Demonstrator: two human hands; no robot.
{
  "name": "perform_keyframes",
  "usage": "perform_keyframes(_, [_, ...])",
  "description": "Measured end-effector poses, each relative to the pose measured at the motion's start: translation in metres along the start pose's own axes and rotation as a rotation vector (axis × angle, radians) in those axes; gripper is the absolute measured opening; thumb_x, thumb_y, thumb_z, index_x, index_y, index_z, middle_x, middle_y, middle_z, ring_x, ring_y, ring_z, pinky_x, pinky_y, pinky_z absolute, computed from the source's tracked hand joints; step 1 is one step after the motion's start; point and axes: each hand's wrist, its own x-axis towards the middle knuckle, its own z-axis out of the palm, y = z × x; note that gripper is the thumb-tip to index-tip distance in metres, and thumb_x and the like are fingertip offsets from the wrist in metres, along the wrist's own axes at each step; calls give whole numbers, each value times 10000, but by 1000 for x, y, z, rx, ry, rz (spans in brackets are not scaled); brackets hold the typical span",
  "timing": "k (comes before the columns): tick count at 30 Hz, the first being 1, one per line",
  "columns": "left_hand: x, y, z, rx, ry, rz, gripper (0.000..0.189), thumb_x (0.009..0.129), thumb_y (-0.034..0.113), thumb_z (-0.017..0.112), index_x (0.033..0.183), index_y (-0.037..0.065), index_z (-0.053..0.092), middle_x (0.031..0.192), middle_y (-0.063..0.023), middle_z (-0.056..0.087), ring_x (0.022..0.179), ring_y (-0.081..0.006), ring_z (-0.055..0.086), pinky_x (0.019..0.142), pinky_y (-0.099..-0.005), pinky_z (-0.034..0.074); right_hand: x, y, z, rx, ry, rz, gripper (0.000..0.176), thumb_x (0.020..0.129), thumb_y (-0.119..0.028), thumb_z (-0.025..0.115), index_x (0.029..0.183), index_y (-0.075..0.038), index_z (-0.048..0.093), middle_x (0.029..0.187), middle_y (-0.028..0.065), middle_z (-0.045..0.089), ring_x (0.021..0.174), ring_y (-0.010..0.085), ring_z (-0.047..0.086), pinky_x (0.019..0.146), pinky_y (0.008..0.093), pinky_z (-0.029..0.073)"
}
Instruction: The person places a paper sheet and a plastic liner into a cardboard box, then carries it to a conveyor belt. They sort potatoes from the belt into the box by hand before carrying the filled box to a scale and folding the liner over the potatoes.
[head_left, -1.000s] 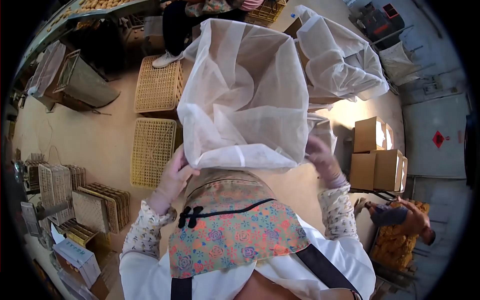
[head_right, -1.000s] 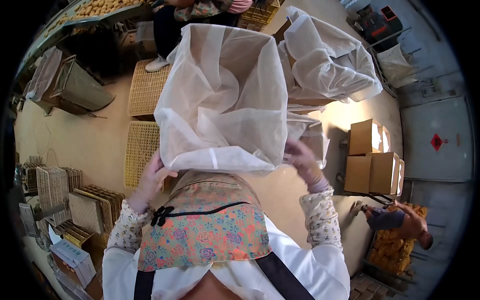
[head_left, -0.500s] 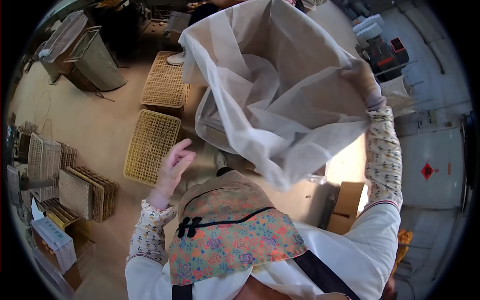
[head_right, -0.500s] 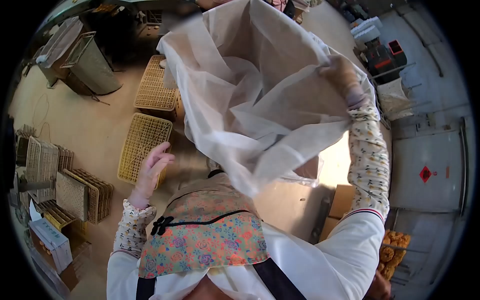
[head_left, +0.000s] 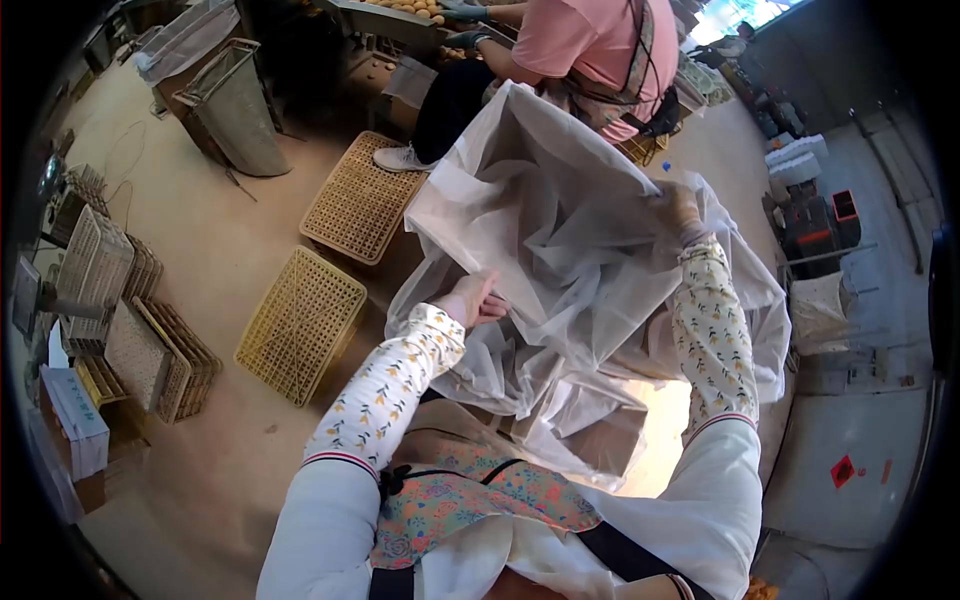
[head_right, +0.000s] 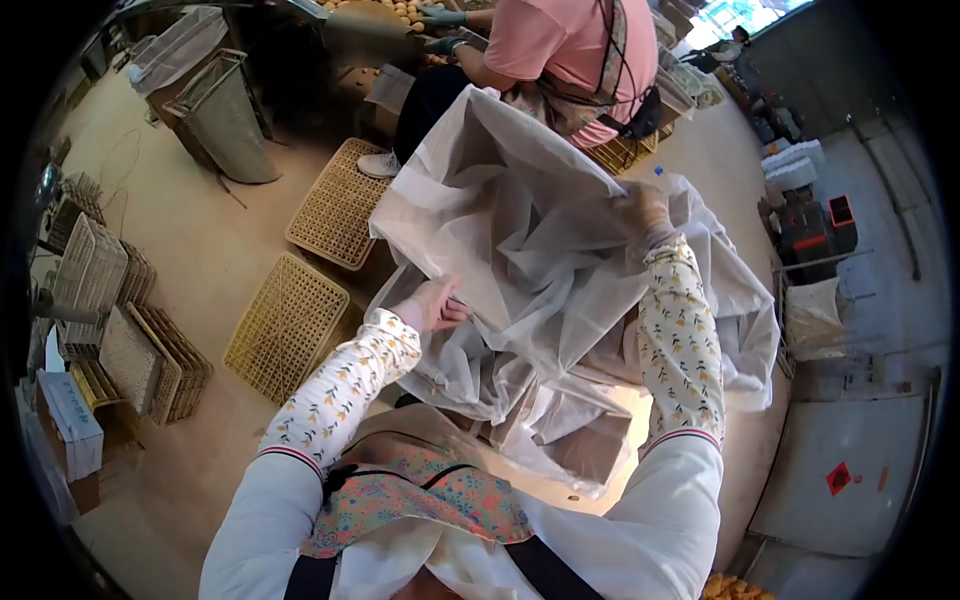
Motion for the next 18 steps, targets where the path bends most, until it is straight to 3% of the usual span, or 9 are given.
perform_keyframes(5, [39, 4, 55, 41, 100, 46, 411, 974, 462, 470, 1123, 95, 578, 828, -123, 727, 546, -215, 624, 589, -355, 532, 68, 56, 102, 218, -150, 33, 439, 817, -381, 722, 1222, -212, 702, 1114, 146, 717, 1057, 338, 673, 932, 418, 509])
perform_keyframes(7, [51, 11, 67, -50, 106, 38, 375, 973, 444, 555, 1078, 86, 591, 795, -94, 687, 634, -180, 635, 608, -326, 514, 59, 13, 131, -299, 40, -14, 653, 776, -471, 769, 1322, -144, 623, 1273, 133, 659, 1171, 324, 623, 980, 449, 485])
perform_keyframes(8, [61, 8, 63, 11, 90, 126, 356, 969, 424, 582, 1064, 82, 595, 795, -78, 668, 660, -170, 629, 630, -316, 513, 34, -60, 105, -216, -148, 20, 847, 745, -555, 789, 1379, -51, 538, 1353, 163, 595, 1231, 326, 578, 1017, 475, 463])
perform_keyframes(9, [72, 0, 52, 62, 77, 219, 337, 966, 404, 609, 1051, 77, 599, 796, -63, 648, 686, -159, 624, 651, -306, 512, 18, -48, 177, -29, 13, -277, 915, 766, -630, 751, 1359, 27, 520, 1321, 228, 599, 1218, 353, 582, 1039, 479, 452])
perform_keyframes(10, [75, -11, 38, 107, 72, 310, 321, 963, 383, 636, 1038, 73, 603, 797, -47, 629, 712, -149, 618, 673, -296, 511, -1, -62, 229, 431, -343, -302, 991, 782, -699, 699, 1391, 51, 480, 1324, 243, 595, 1260, 382, 552, 1076, 481, 426])
perform_keyframes(13, [53, -66, -58, -142, -109, 411, 202, 971, 249, 644, 1050, 63, 623, 925, -17, 606, 825, -117, 595, 767, -275, 501, -57, -141, 308, 242, -699, -68, 991, 817, -673, 673, 1518, -48, 355, 1514, 228, 420, 1388, 376, 429, 1165, 445, 335])
perform_keyframes(14, [48, -100, -110, -184, -197, 488, 192, 978, 219, 630, 1080, 56, 631, 986, -21, 618, 862, -113, 598, 784, -272, 499, -60, -148, 314, 344, -604, -102, 964, 807, -650, 684, 1543, -144, 323, 1548, 207, 370, 1420, 391, 374, 1190, 484, 268])
perform_keyframes(15, [-15, -104, -131, 7, 189, 481, 227, 985, 195, 608, 1140, 32, 635, 1018, -28, 633, 887, -121, 607, 825, -277, 501, -64, -159, 312, 326, -612, -27, 936, 806, -631, 688, 1538, -169, 333, 1530, 198, 394, 1418, 386, 375, 1183, 504, 261])
perform_keyframes(18, [-132, -208, -267, -135, 634, 407, 242, 988, 180, 574, 1162, 14, 607, 1012, -75, 647, 916, -177, 646, 852, -318, 549, -71, -166, 333, -33, -566, -7, 872, 833, -524, 713, 1551, -262, 293, 1522, 143, 416, 1424, 337, 373, 1156, 486, 309])
